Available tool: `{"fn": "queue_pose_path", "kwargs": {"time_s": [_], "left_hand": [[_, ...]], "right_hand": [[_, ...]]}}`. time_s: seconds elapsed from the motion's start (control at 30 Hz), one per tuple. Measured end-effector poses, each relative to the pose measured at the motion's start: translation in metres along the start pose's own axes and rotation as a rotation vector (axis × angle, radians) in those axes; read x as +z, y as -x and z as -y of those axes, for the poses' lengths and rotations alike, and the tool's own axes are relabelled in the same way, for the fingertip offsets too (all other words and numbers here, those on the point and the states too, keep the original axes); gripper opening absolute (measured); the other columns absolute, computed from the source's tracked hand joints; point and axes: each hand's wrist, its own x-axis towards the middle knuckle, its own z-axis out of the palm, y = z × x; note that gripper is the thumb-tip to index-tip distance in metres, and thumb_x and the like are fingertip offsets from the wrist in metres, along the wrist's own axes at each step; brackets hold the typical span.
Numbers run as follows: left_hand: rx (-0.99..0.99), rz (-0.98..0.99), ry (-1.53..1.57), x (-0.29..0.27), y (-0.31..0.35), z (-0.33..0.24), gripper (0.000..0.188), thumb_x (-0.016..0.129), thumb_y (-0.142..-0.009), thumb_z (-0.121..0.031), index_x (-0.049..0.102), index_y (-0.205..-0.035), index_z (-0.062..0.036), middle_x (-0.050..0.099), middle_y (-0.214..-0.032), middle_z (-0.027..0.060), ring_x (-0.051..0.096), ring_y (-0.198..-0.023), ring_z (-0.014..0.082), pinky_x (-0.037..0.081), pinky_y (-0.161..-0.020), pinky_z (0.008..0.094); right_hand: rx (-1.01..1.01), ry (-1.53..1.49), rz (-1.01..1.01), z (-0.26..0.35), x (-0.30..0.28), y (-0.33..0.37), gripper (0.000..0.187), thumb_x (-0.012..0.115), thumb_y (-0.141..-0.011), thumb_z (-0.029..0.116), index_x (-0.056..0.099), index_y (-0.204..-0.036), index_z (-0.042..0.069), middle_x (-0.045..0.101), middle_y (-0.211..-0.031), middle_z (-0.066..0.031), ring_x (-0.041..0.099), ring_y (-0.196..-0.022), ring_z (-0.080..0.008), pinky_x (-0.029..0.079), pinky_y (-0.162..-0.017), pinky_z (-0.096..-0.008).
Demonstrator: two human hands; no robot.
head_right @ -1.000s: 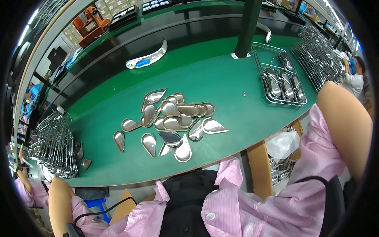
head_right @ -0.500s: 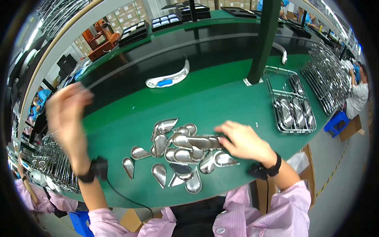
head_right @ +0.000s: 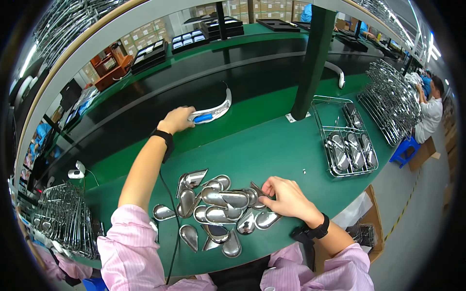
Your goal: Assemble plastic components and metal covers for an electronic device on a factory line.
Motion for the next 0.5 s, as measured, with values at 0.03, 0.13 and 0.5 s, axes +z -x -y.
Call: {"fn": "queue_pose_path", "kwargs": {"time_s": [0.03, 0.13, 0.5], "left_hand": [[0.004, -0.054, -0.038, 0.003, -0.001, -0.005, 0.046, 0.081, -0.079, -0.020, 0.064, -0.119, -0.0078, 0.069, -0.113, 0.0176, 0.066, -0.108, 0.0371, 0.053, -0.092, 0.0461], [0.036, -0.086, -0.186, 0.003, -0.002, -0.014, 0.038, 0.080, -0.081, -0.021, 0.062, -0.109, -0.0041, 0.070, -0.101, 0.0204, 0.069, -0.098, 0.0400, 0.055, -0.085, 0.0481], [-0.027, -0.088, 1.323, -0.136, 0.162, -0.074, 0.035, 0.066, -0.097, -0.019, 0.054, -0.120, 0.0041, 0.069, -0.116, 0.0165, 0.072, -0.101, 0.0270, 0.062, -0.081, 0.0378]], "right_hand": [[0.120, -0.089, -0.033, -0.001, -0.001, -0.002, 0.026, 0.072, -0.087, 0.018, 0.058, -0.099, 0.000, 0.063, -0.077, -0.0107, 0.065, -0.074, -0.0217, 0.053, -0.067, -0.0367], [0.312, -0.367, -0.138, -0.032, 0.004, -0.011, 0.023, 0.065, -0.095, 0.017, 0.047, -0.095, 0.002, 0.069, -0.087, -0.0118, 0.065, -0.076, -0.0136, 0.053, -0.062, -0.0312], [0.018, -0.871, -0.246, 0.022, -0.053, -0.042, 0.023, 0.041, -0.103, 0.027, 0.039, -0.115, 0.007, 0.062, -0.089, -0.0118, 0.049, -0.060, -0.0095, 0.039, -0.050, -0.0238]]}}
